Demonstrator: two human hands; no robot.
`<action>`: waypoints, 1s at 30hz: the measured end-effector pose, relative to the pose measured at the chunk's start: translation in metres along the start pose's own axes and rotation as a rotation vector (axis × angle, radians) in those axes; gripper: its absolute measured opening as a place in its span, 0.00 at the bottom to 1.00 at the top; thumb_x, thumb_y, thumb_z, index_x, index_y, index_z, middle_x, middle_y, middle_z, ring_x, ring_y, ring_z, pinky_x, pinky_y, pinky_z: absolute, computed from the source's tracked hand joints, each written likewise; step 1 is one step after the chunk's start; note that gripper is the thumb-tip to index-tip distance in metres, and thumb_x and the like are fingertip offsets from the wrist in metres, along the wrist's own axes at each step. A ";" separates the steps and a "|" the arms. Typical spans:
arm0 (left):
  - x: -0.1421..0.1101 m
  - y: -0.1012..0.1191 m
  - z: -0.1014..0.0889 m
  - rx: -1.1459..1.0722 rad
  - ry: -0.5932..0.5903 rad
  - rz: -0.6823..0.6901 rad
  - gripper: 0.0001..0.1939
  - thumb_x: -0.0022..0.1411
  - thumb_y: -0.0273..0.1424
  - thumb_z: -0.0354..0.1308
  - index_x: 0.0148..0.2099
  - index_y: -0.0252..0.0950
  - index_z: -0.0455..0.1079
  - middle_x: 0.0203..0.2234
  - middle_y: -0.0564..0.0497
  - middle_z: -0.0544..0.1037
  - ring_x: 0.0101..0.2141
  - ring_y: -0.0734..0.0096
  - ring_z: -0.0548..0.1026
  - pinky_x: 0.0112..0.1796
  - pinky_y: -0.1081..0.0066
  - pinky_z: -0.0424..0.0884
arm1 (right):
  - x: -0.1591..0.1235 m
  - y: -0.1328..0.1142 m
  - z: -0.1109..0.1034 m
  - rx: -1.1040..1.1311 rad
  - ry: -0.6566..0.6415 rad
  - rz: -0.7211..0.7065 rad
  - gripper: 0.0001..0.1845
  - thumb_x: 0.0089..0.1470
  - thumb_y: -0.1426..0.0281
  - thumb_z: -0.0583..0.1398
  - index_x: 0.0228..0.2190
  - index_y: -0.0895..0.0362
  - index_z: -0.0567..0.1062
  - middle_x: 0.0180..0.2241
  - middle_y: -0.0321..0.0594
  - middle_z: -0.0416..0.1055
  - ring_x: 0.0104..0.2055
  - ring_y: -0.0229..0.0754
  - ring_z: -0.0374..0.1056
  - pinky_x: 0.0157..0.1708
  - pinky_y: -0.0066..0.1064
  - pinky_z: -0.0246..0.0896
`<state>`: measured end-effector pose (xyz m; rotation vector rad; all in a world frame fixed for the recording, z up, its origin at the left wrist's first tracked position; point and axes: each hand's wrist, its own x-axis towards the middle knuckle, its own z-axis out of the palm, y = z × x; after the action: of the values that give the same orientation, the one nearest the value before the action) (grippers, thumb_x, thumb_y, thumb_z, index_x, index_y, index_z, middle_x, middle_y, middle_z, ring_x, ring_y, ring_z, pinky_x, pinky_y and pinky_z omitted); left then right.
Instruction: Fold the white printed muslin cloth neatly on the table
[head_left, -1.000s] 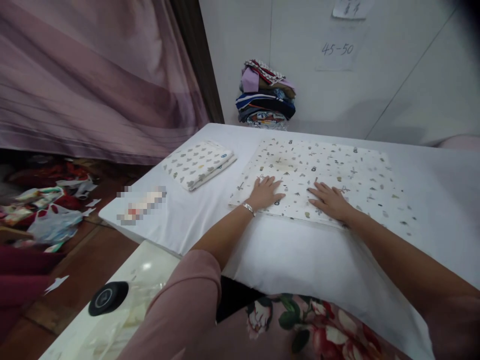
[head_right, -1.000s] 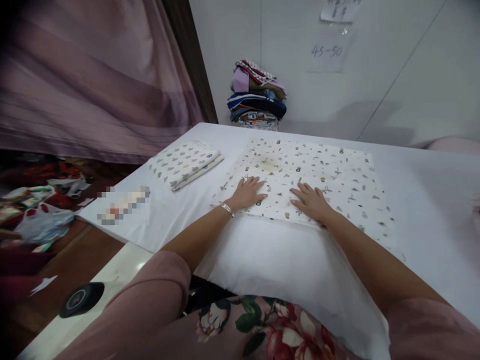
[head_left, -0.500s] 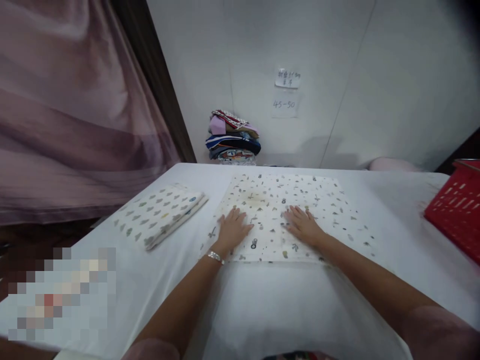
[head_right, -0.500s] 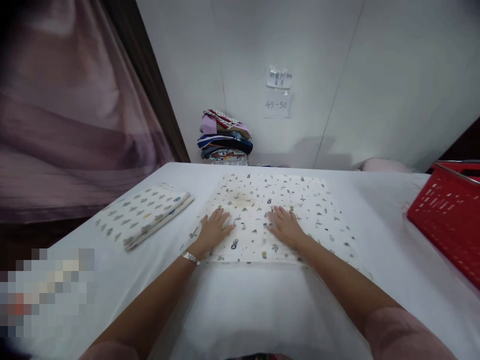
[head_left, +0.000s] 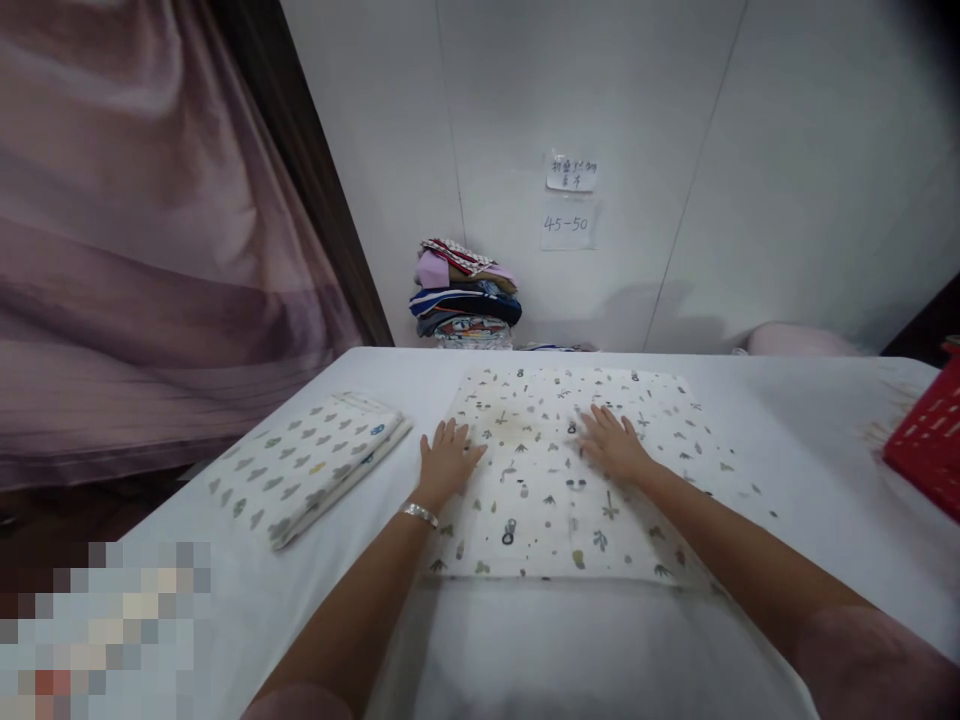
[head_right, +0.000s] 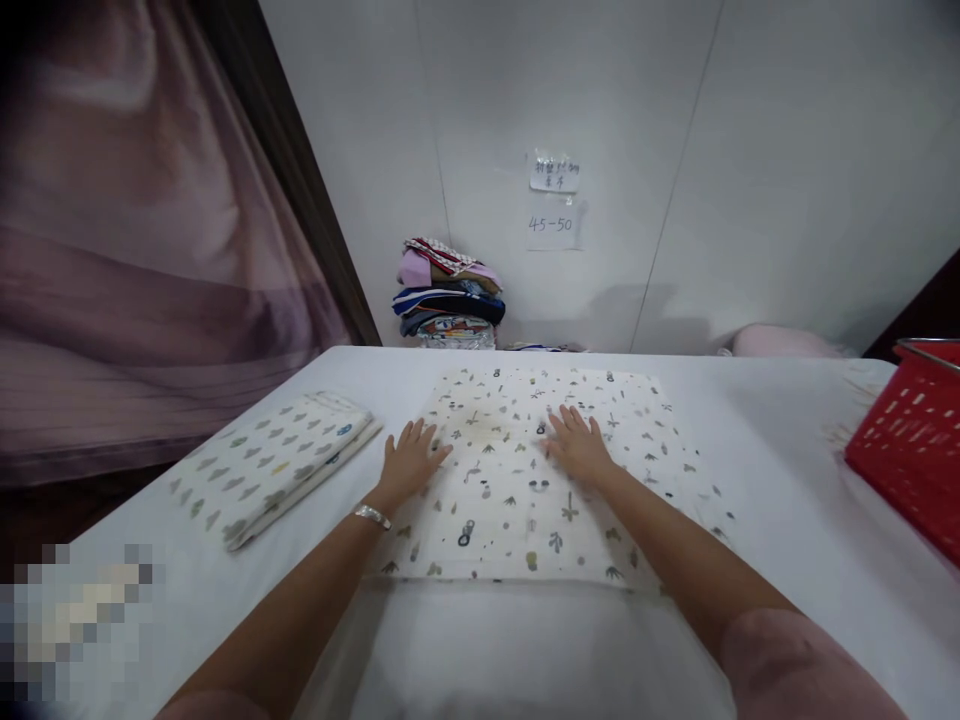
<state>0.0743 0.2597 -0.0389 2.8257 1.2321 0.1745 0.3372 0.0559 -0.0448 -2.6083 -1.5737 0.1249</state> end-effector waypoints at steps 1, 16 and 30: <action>0.005 -0.001 0.002 0.002 -0.004 -0.006 0.34 0.64 0.51 0.39 0.64 0.36 0.55 0.65 0.41 0.50 0.64 0.51 0.46 0.59 0.45 0.44 | 0.007 0.004 0.001 -0.002 -0.017 0.029 0.38 0.60 0.48 0.37 0.64 0.54 0.50 0.67 0.43 0.34 0.68 0.49 0.28 0.63 0.52 0.31; 0.005 -0.011 0.023 0.004 0.063 -0.026 0.32 0.65 0.49 0.40 0.64 0.36 0.55 0.64 0.42 0.54 0.63 0.50 0.50 0.58 0.46 0.50 | 0.132 -0.008 -0.009 0.080 -0.224 -0.026 0.39 0.56 0.44 0.36 0.62 0.48 0.54 0.67 0.41 0.41 0.66 0.61 0.38 0.59 0.58 0.41; 0.005 -0.012 0.027 0.010 0.060 -0.044 0.31 0.65 0.49 0.40 0.64 0.38 0.55 0.64 0.45 0.53 0.63 0.50 0.49 0.58 0.46 0.50 | 0.173 -0.050 0.015 -0.010 -0.105 -0.104 0.37 0.58 0.46 0.38 0.63 0.48 0.51 0.67 0.42 0.35 0.68 0.54 0.29 0.61 0.56 0.30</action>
<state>0.0727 0.2712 -0.0664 2.8186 1.3089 0.2538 0.3722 0.2326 -0.0577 -2.5595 -1.7444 0.2502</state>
